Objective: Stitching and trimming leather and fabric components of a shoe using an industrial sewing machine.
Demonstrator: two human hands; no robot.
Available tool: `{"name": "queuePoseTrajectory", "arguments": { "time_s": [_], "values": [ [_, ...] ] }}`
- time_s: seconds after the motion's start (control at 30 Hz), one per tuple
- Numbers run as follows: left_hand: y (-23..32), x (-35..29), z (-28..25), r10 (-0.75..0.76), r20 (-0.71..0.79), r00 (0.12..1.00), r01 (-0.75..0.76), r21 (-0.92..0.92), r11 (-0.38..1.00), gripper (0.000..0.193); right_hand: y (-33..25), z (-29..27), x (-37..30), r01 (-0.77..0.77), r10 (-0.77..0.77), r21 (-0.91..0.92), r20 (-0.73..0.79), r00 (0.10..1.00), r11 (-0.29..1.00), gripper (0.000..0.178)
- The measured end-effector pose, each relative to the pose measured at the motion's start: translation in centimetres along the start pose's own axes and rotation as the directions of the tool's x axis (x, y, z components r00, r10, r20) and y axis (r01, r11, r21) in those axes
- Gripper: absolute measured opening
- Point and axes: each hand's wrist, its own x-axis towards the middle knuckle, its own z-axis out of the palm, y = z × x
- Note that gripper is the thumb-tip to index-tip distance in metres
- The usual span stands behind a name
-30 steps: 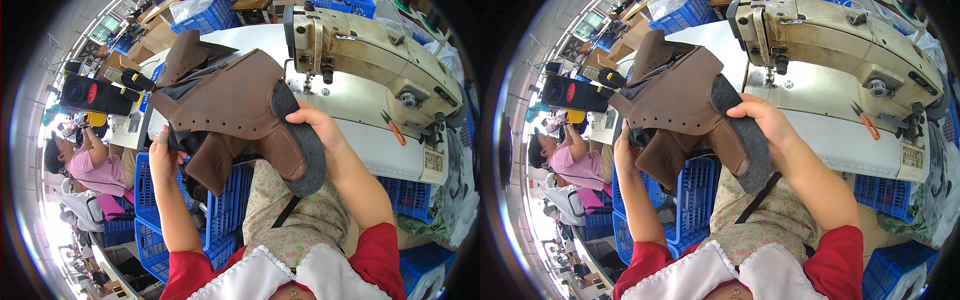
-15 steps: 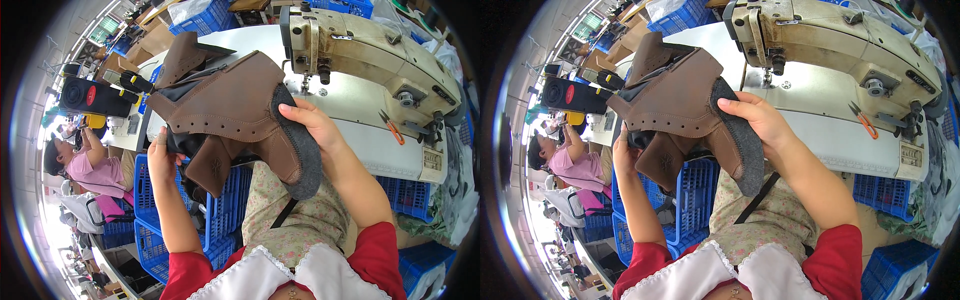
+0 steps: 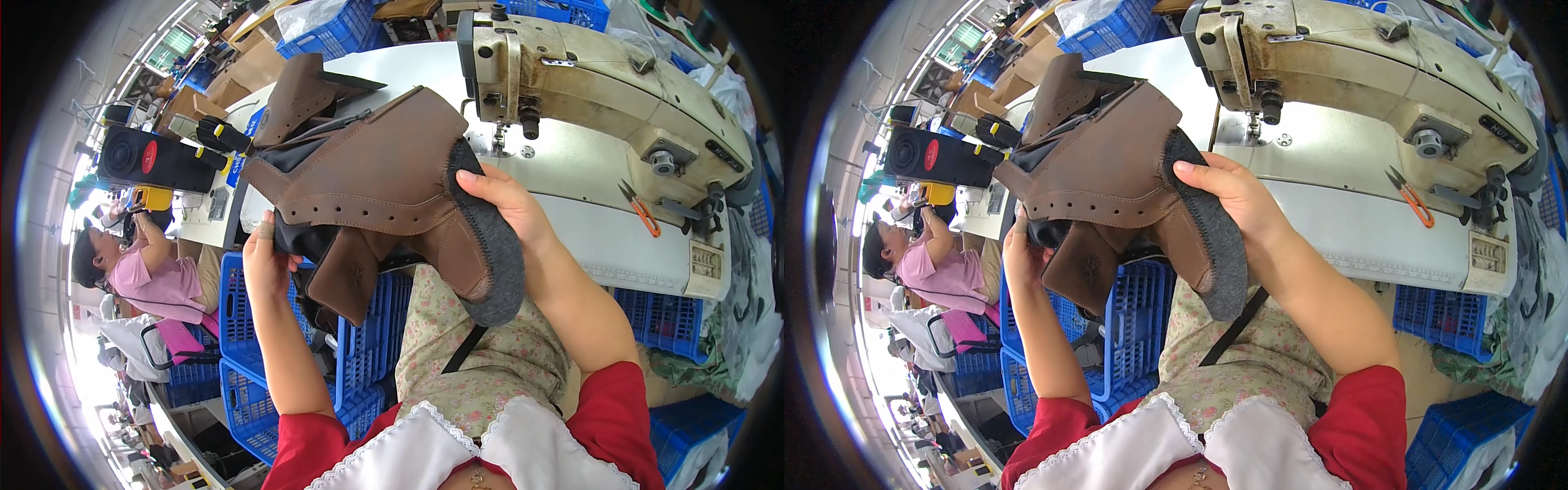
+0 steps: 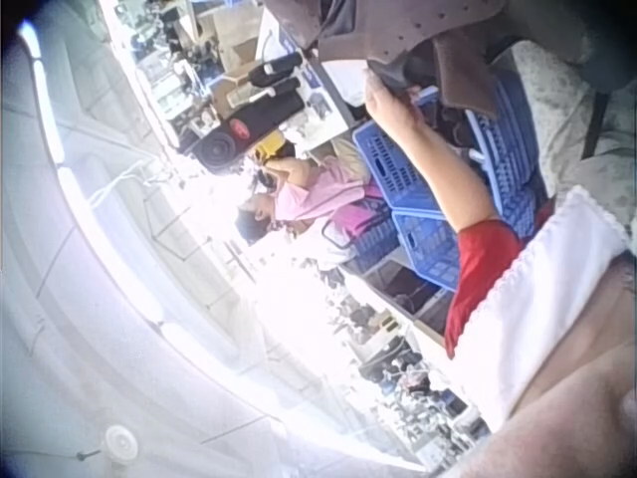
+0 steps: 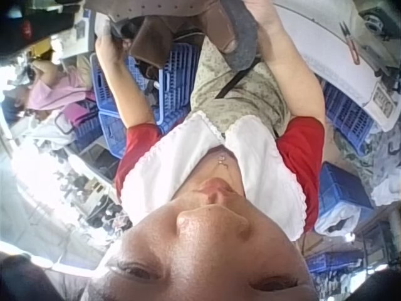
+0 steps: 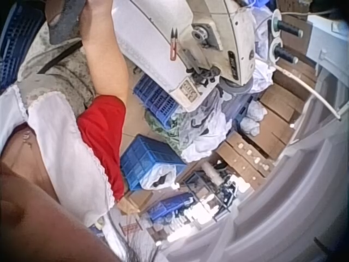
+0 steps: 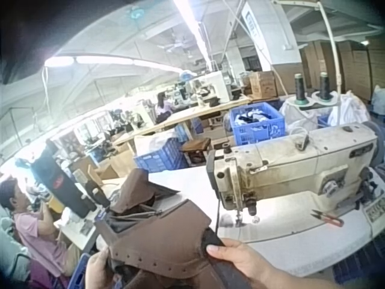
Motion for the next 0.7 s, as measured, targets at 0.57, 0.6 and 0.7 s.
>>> {"name": "queuePoseTrajectory", "arguments": {
  "time_s": [0.57,0.6,0.7],
  "values": [
    [-0.1,0.3,0.8,0.005,-0.069,0.998,-0.008,-0.053,0.999,0.039,-0.3,0.6,0.3,-0.022,0.018,-0.115,-0.041,0.999,0.993,0.029],
    [-0.1,0.3,0.9,0.000,-0.078,0.997,-0.004,-0.049,0.999,0.039,-0.5,0.5,0.3,-0.022,0.018,-0.116,-0.043,0.999,0.993,0.029],
    [0.1,0.1,1.2,-0.005,-0.092,0.996,0.002,-0.031,1.000,0.039,-1.0,0.4,0.3,-0.030,0.031,-0.145,0.004,1.000,0.989,0.029]
  ]
}}
